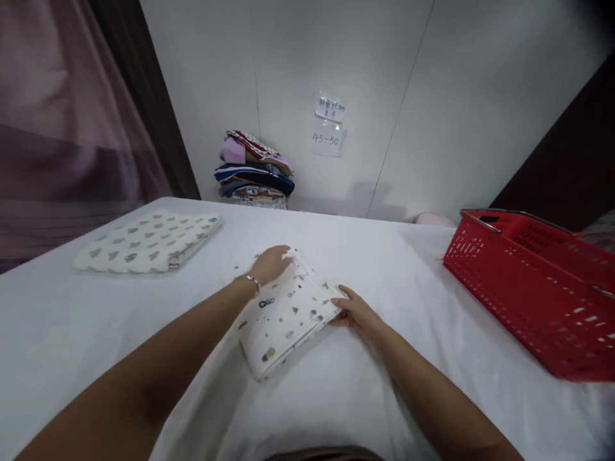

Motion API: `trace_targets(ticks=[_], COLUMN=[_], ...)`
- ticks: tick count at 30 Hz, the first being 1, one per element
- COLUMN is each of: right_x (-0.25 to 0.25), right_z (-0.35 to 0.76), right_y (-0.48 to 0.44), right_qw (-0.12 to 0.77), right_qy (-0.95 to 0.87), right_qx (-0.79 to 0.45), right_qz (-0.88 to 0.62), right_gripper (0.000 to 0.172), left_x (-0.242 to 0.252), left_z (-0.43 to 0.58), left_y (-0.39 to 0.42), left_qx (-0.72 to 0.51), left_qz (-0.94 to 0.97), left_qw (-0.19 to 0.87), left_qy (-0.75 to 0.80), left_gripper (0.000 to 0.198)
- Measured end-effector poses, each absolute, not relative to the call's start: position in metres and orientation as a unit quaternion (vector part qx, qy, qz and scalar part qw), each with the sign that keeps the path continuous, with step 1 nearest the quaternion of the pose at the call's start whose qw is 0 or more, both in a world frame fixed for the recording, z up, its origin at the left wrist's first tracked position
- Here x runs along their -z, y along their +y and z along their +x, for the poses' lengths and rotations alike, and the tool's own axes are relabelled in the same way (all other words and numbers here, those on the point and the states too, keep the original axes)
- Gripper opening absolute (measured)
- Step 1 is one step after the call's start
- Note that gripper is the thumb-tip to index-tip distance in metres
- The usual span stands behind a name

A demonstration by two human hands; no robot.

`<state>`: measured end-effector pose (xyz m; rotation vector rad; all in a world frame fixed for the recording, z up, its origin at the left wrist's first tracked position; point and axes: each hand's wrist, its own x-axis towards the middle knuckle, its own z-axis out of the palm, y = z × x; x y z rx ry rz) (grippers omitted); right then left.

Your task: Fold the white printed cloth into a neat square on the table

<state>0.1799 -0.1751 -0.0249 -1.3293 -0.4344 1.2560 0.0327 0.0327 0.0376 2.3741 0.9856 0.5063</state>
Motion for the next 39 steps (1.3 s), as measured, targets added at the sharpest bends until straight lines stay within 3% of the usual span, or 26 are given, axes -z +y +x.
trace_targets(ticks=[6, 14, 19, 32, 39], right_x=[0.018, 0.019, 0.026, 0.033, 0.028], right_z=[0.188, 0.189, 0.192, 0.200, 0.196], right_y=[-0.174, -0.183, -0.191, -0.196, -0.198], right_qw=[0.581, 0.600, 0.619, 0.621, 0.604], right_qy=[-0.186, -0.233, -0.229, -0.229, -0.260], right_qx=[-0.546, -0.556, -0.548, -0.533, -0.516], right_qz=[-0.574, -0.525, -0.515, -0.527, -0.549], right_gripper=[0.067, 0.029, 0.027, 0.041, 0.025], left_x=[-0.024, -0.018, -0.018, -0.012, -0.013], left_z=[0.009, 0.038, 0.057, 0.064, 0.067], left_y=[-0.069, -0.126, -0.131, -0.128, -0.127], left_qx=[-0.142, -0.155, -0.135, -0.168, -0.159], left_qz=[0.946, 0.949, 0.949, 0.921, 0.905], left_qw=[0.238, 0.171, 0.121, 0.155, 0.159], left_qy=[0.167, 0.216, 0.259, 0.315, 0.362], left_gripper=[0.032, 0.030, 0.018, 0.024, 0.028])
